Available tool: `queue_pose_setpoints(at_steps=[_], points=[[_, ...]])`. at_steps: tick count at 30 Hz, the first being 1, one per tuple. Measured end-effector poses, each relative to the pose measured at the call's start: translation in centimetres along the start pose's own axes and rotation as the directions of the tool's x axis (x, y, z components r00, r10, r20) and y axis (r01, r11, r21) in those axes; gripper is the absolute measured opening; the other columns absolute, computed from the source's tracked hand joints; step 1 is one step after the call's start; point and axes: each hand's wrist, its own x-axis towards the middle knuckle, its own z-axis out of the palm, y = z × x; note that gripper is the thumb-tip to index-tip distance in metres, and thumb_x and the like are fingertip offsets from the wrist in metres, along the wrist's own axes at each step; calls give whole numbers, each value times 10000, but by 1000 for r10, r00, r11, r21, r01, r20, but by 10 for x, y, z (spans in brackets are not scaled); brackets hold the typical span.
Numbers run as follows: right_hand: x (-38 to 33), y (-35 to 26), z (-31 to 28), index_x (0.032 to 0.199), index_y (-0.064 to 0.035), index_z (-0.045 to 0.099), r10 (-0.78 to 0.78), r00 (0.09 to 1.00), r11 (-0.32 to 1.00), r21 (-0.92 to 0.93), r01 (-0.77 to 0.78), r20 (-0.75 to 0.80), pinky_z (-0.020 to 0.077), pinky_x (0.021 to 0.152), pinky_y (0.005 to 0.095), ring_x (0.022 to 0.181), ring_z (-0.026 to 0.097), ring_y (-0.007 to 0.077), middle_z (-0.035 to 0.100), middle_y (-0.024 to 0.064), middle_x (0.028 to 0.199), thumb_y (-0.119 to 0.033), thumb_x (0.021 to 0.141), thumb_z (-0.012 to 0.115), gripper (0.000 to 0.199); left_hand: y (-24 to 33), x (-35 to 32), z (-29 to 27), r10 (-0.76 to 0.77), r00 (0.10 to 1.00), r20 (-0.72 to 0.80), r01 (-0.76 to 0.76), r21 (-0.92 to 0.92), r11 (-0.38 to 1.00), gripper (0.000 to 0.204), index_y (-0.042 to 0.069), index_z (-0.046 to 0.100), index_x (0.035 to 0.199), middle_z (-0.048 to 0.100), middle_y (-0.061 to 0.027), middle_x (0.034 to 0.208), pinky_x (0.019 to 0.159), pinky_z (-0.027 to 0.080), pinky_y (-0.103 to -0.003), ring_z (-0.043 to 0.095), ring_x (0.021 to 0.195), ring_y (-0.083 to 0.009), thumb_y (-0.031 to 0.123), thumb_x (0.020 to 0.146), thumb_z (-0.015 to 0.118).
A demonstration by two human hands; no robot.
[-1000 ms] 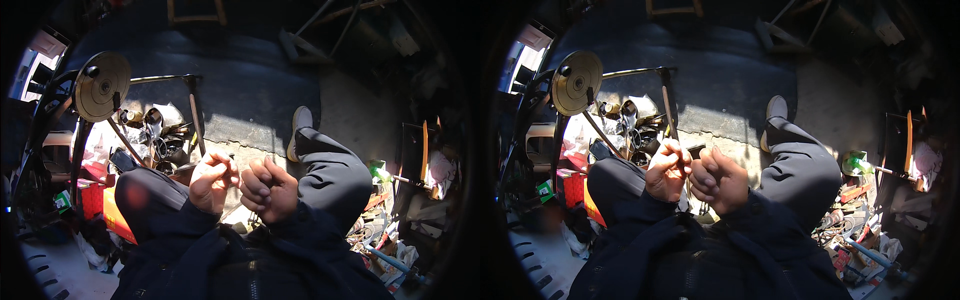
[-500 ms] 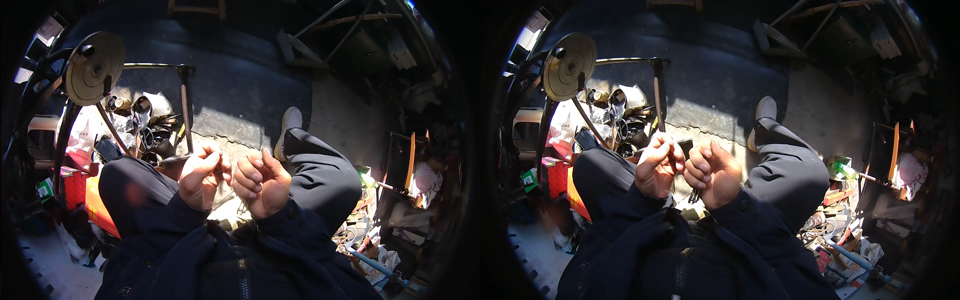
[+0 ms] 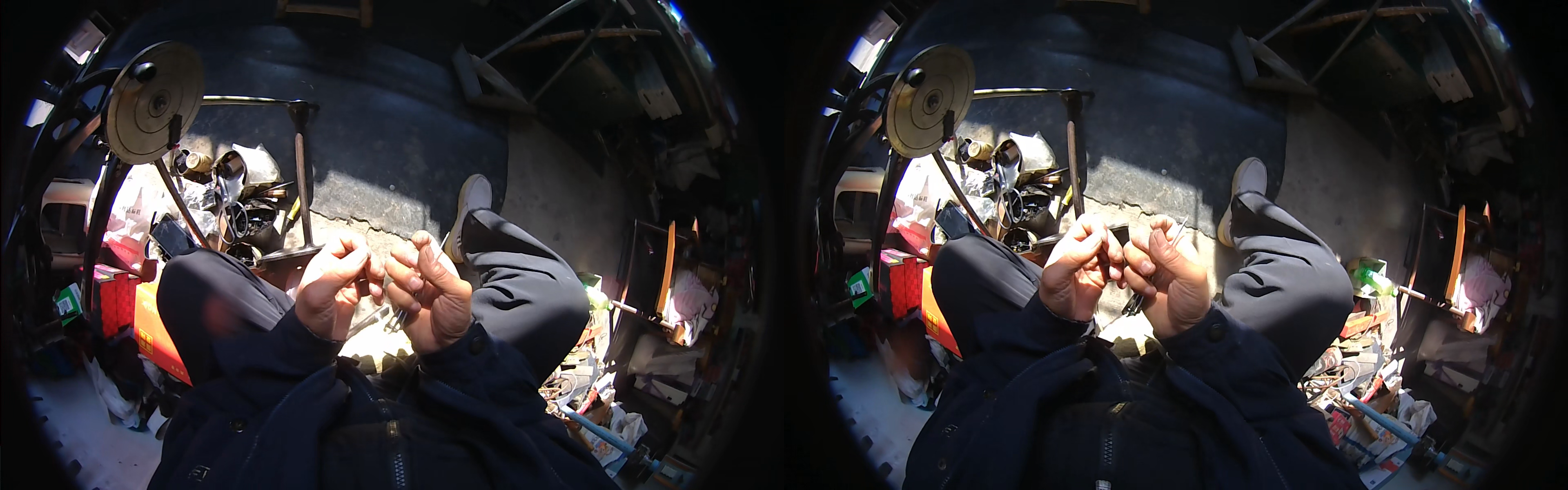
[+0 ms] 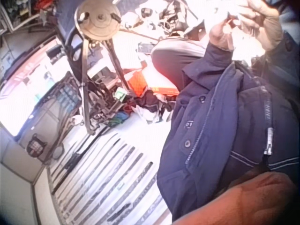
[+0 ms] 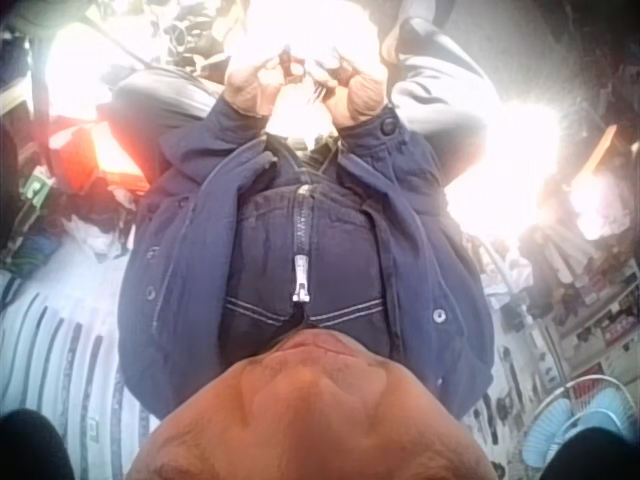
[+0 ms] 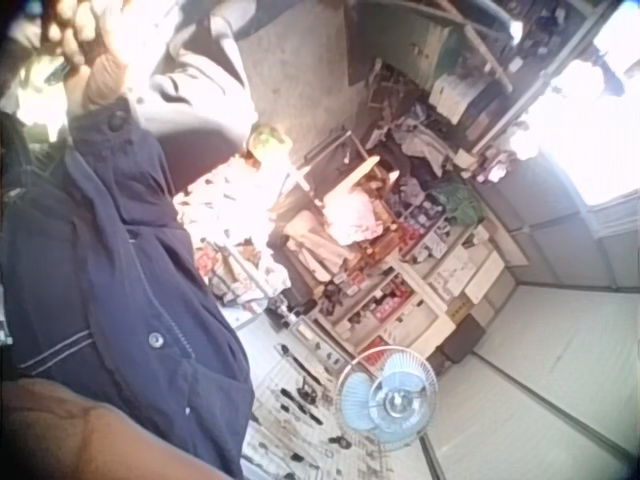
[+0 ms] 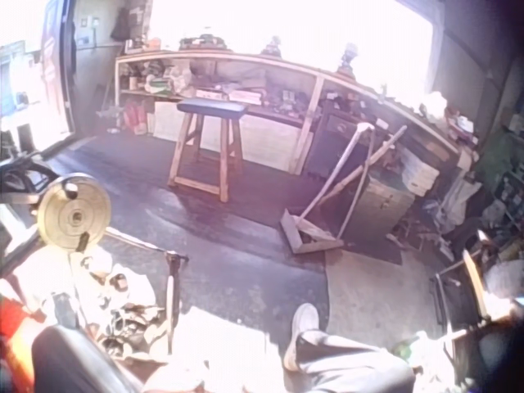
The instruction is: The person sits on the floor in a cluttered workshop and retrieves a small metal component from a box. They then use both hands to manipulate and assemble the small metal parts, repeatedly adjusting and fitting them together.
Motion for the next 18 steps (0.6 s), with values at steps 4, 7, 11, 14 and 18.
queue_pose_setpoints(at_steps=[4, 7, 11, 14, 18], points=[[-1, 0, 0, 1226, -134, 448, 21, 1000, 1000, 9, -20, -3, 418, 583, 242, 588, 416, 87, 477, 10, 841, -163, 1026, 559, 231, 1, 0, 2, 5, 999, -39, -3, 55, 998, 113, 39, 543, 1061, 621, -116, 905, 731, 500, -313, 601, 764, -198, 135, 1003, 550], [-2, -1, -1, 1240, -127, 441, 31, 999, 999, -14, -31, 43, 430, 580, 236, 564, 406, 78, 500, 15, 870, -158, 1030, 550, 238, -1, 0, 4, -3, 998, -62, 10, 110, 994, 162, 43, 530, 1045, 606, -108, 877, 734, 499, -303, 596, 783, -186, 178, 964, 570], [0, -3, -5, 1225, -127, 452, 58, 989, 998, 20, -62, 133, 441, 585, 240, 549, 393, 71, 497, 11, 873, -159, 1037, 532, 207, -1, -1, 7, 23, 999, -49, -16, 127, 992, 160, 35, 532, 1041, 605, -105, 889, 743, 492, -297, 593, 798, -182, 170, 962, 567], [0, -3, -6, 1200, -138, 469, 59, 993, 998, 27, -62, 105, 431, 579, 252, 555, 394, 76, 484, 6, 860, -189, 1053, 497, 159, -1, -1, 8, 18, 999, -43, -12, 135, 991, 155, 38, 531, 1037, 604, -104, 894, 745, 491, -298, 594, 803, -182, 170, 964, 566], [-1, -2, -5, 1138, -142, 502, 63, 997, 996, 60, -66, 43, 430, 594, 266, 567, 403, 92, 472, 2, 841, -244, 1066, 470, 129, -1, -3, 8, 16, 999, -45, -10, 147, 989, 147, 49, 531, 1033, 604, -101, 893, 746, 496, -310, 594, 792, -183, 177, 968, 566]])
